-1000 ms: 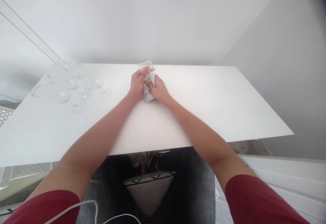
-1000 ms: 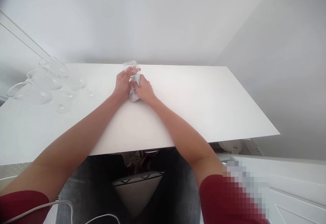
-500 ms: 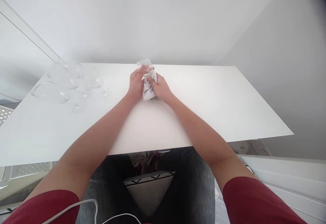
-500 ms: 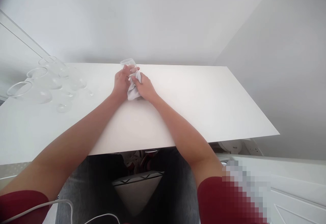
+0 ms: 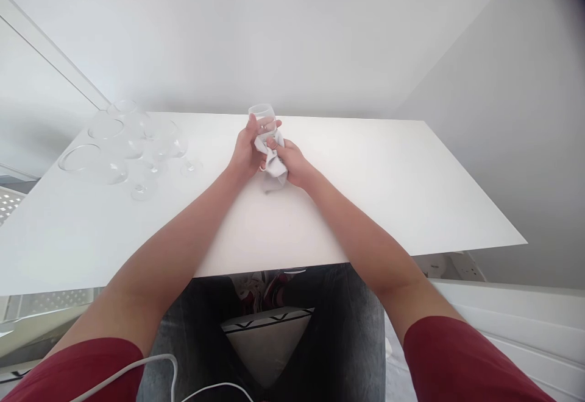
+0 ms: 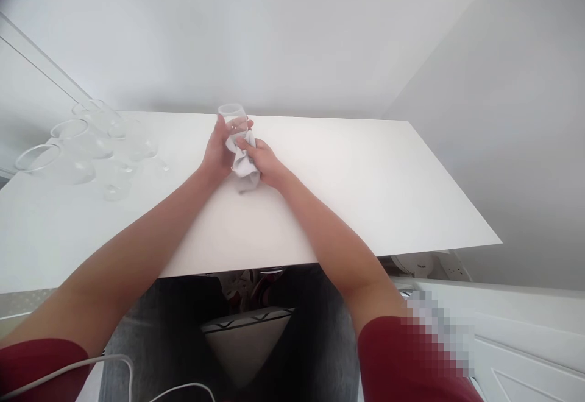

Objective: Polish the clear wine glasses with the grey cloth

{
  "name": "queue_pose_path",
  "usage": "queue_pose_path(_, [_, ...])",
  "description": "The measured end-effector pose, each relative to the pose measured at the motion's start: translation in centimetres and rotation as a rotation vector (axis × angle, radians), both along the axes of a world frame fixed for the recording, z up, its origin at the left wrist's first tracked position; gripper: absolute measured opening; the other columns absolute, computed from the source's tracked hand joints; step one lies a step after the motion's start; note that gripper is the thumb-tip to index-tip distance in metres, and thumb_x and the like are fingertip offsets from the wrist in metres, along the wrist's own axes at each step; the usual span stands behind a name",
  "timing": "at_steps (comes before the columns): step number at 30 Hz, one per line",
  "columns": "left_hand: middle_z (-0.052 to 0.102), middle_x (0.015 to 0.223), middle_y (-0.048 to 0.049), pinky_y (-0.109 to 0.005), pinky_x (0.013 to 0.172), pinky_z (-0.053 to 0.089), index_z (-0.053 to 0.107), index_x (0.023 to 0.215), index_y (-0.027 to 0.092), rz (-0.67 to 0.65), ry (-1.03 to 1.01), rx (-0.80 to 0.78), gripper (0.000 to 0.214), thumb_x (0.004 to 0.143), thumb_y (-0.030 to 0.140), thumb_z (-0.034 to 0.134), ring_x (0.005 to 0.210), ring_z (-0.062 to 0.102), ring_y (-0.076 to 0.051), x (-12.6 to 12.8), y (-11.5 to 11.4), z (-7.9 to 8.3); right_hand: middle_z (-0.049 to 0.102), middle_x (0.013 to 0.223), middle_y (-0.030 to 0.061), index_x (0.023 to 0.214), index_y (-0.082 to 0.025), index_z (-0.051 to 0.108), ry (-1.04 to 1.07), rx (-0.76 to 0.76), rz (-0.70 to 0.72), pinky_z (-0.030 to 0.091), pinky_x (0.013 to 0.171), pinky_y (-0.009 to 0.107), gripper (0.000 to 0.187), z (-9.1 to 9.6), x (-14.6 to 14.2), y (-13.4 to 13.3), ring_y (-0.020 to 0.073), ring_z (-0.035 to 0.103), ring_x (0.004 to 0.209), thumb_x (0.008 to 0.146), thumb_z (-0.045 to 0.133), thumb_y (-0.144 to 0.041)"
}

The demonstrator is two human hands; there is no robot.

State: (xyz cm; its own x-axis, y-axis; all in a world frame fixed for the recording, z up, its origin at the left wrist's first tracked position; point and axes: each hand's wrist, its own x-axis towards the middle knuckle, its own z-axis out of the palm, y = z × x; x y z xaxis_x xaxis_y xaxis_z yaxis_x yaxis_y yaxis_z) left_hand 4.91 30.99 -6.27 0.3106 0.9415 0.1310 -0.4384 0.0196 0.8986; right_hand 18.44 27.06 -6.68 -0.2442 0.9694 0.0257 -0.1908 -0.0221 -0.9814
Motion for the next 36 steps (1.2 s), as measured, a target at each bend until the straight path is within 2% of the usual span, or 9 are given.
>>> queue_pose_path(3, [0.075, 0.144, -0.0134, -0.045, 0.093, 0.066, 0.077, 0.121, 0.023, -0.085, -0.052, -0.003, 0.072, 0.096, 0.087, 0.057, 0.130, 0.072, -0.037, -0.2, 0.2, -0.1, 0.055, 0.083, 0.0009, 0.100, -0.021, 0.055, 0.056, 0.001, 0.105, 0.058, 0.081, 0.034, 0.064, -0.1, 0.0, -0.2, 0.0175, 0.060, 0.080, 0.090, 0.076, -0.080])
queue_pose_path(7, [0.076, 0.140, -0.0107, -0.040, 0.103, 0.063, 0.077, 0.119, 0.022, 0.015, -0.031, 0.019, 0.057, 0.098, 0.075, 0.068, 0.127, 0.074, -0.029, 0.2, -0.1, 0.0, 0.061, 0.091, 0.0029, 0.100, -0.020, 0.056, -0.207, 0.147, -0.279, 0.054, 0.081, 0.031, 0.058, -1.3, -0.6, 0.7, 0.0164, 0.057, 0.084, 0.094, 0.076, -0.075])
queue_pose_path(9, [0.076, 0.139, -0.0101, -0.039, 0.102, 0.063, 0.077, 0.118, 0.021, 0.046, -0.021, 0.017, 0.051, 0.099, 0.069, 0.071, 0.123, 0.075, -0.027, 0.4, -0.4, 0.1, 0.062, 0.092, 0.0028, 0.098, -0.020, 0.056, -0.289, 0.185, -0.359, 0.054, 0.083, 0.031, 0.053, -1.7, -0.7, 1.0, 0.0161, 0.055, 0.084, 0.097, 0.075, -0.070])
queue_pose_path(13, [0.077, 0.134, -0.0081, -0.037, 0.095, 0.064, 0.077, 0.113, 0.022, 0.037, -0.107, -0.021, 0.051, 0.102, 0.071, 0.065, 0.117, 0.077, -0.025, 0.2, -0.5, 0.4, 0.062, 0.092, 0.0027, 0.103, -0.020, 0.058, -0.090, 0.098, -0.186, 0.055, 0.078, 0.030, 0.050, -1.0, -0.3, 0.6, 0.0158, 0.059, 0.083, 0.095, 0.080, -0.065])
queue_pose_path(18, [0.077, 0.138, -0.0134, -0.041, 0.081, 0.066, 0.076, 0.127, 0.025, -0.048, -0.107, -0.096, 0.079, 0.091, 0.093, 0.057, 0.117, 0.077, -0.035, -0.2, 0.0, 0.3, 0.054, 0.078, -0.0018, 0.101, -0.021, 0.053, 0.259, -0.108, 0.180, 0.059, 0.075, 0.033, 0.059, 0.4, 0.2, -0.4, 0.0151, 0.059, 0.071, 0.083, 0.090, -0.063])
queue_pose_path(23, [0.078, 0.135, -0.0117, -0.041, 0.090, 0.063, 0.076, 0.124, 0.024, 0.028, -0.112, -0.048, 0.070, 0.092, 0.086, 0.065, 0.120, 0.075, -0.033, -0.2, 0.1, -0.1, 0.061, 0.088, 0.0017, 0.103, -0.020, 0.058, 0.054, 0.006, -0.067, 0.055, 0.073, 0.029, 0.052, -0.3, -0.4, 0.1, 0.0160, 0.061, 0.081, 0.089, 0.085, -0.062])
queue_pose_path(28, [0.076, 0.136, -0.0088, -0.037, 0.099, 0.059, 0.078, 0.112, 0.024, 0.195, -0.031, 0.039, 0.048, 0.095, 0.068, 0.077, 0.132, 0.068, -0.028, 0.0, 0.2, -0.2, 0.058, 0.082, 0.0006, 0.092, -0.021, 0.057, -0.245, 0.190, -0.321, 0.049, 0.076, 0.025, 0.032, -0.4, -0.6, 0.3, 0.0151, 0.053, 0.081, 0.094, 0.083, -0.040])
queue_pose_path(34, [0.074, 0.143, -0.0118, -0.039, 0.080, 0.066, 0.077, 0.116, 0.023, 0.026, -0.110, -0.033, 0.067, 0.091, 0.084, 0.067, 0.110, 0.077, -0.030, -0.3, 0.5, -0.3, 0.062, 0.082, 0.0012, 0.100, -0.018, 0.059, 0.183, -0.133, 0.042, 0.059, 0.073, 0.033, 0.055, 0.2, 0.0, 0.1, 0.0171, 0.063, 0.074, 0.082, 0.091, -0.059])
queue_pose_path(36, [0.073, 0.146, -0.0108, -0.039, 0.086, 0.066, 0.077, 0.118, 0.024, 0.036, -0.111, -0.009, 0.067, 0.090, 0.084, 0.068, 0.115, 0.076, -0.030, -0.3, 0.6, -0.4, 0.063, 0.081, 0.0005, 0.099, -0.018, 0.058, 0.261, -0.162, -0.068, 0.060, 0.070, 0.030, 0.054, -0.1, -0.3, 0.4, 0.0155, 0.064, 0.071, 0.083, 0.091, -0.058])
